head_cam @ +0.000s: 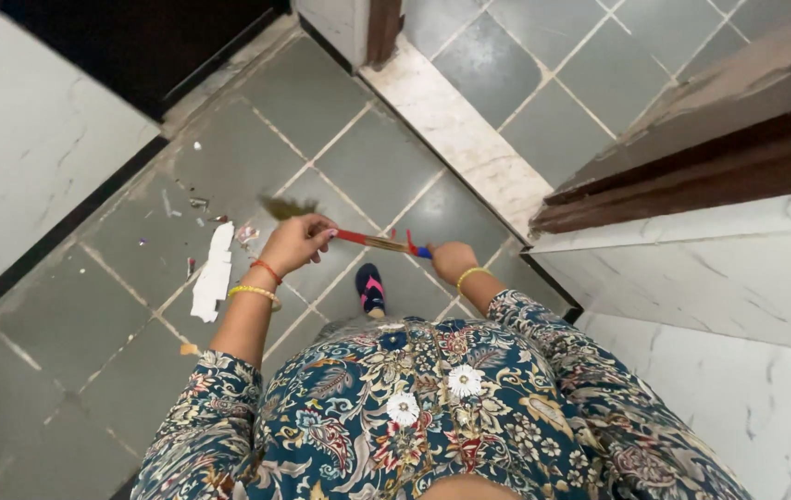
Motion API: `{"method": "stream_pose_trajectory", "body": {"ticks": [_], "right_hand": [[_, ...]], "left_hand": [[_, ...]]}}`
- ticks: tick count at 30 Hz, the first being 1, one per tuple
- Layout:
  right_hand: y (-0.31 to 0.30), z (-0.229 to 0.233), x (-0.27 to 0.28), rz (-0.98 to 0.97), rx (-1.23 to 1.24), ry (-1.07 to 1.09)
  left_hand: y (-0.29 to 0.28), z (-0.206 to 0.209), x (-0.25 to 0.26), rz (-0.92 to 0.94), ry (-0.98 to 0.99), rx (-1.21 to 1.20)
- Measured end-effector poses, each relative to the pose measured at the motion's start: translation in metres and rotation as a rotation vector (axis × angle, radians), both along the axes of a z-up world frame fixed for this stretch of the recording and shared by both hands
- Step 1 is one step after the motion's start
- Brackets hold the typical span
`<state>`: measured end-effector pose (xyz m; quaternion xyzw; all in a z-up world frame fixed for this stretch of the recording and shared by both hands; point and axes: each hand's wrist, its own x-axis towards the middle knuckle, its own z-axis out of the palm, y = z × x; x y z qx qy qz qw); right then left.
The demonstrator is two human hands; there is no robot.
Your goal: The person sweeps debris from a tiled floor using a small broom, moving items into a pile near a staircase.
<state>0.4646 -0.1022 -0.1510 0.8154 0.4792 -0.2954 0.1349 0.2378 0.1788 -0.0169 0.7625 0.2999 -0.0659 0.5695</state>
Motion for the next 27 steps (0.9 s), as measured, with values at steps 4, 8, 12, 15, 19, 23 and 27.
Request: {"method": "stream_pose_trajectory", "body": {"ticks": [4, 8, 12, 15, 19, 23, 27], "right_hand": [[0.007, 0.029, 0.052, -0.02, 0.094, -0.086], [-0.005, 0.028, 0.09, -0.253, 0.123, -0.106], [0.03, -0.005, 0.131, -0.358, 0.076, -0.11], [0.07, -0.018, 0.152, -0.247, 0.04, -0.119], [0.136, -0.025, 0.144, 0.091, -0.053, -0.063], [0.221, -0.013, 0.137, 0.228, 0.024, 0.002], [0.291, 0.011, 0.169, 0.298, 0.075, 0.049]], "left_hand": [[0.027, 0.009, 0.048, -0.027, -0.03, 0.031], [0.04, 0.026, 0.066, -0.03, -0.024, 0.081], [0.059, 0.03, 0.041, 0.098, 0.002, 0.048], [0.073, 0.023, 0.013, 0.239, 0.016, 0.012], [0.081, 0.018, -0.024, 0.398, -0.021, 0.089], [0.07, 0.03, -0.038, 0.616, 0.01, 0.036], [0.059, 0.043, -0.044, 0.786, 0.07, 0.169]]}}
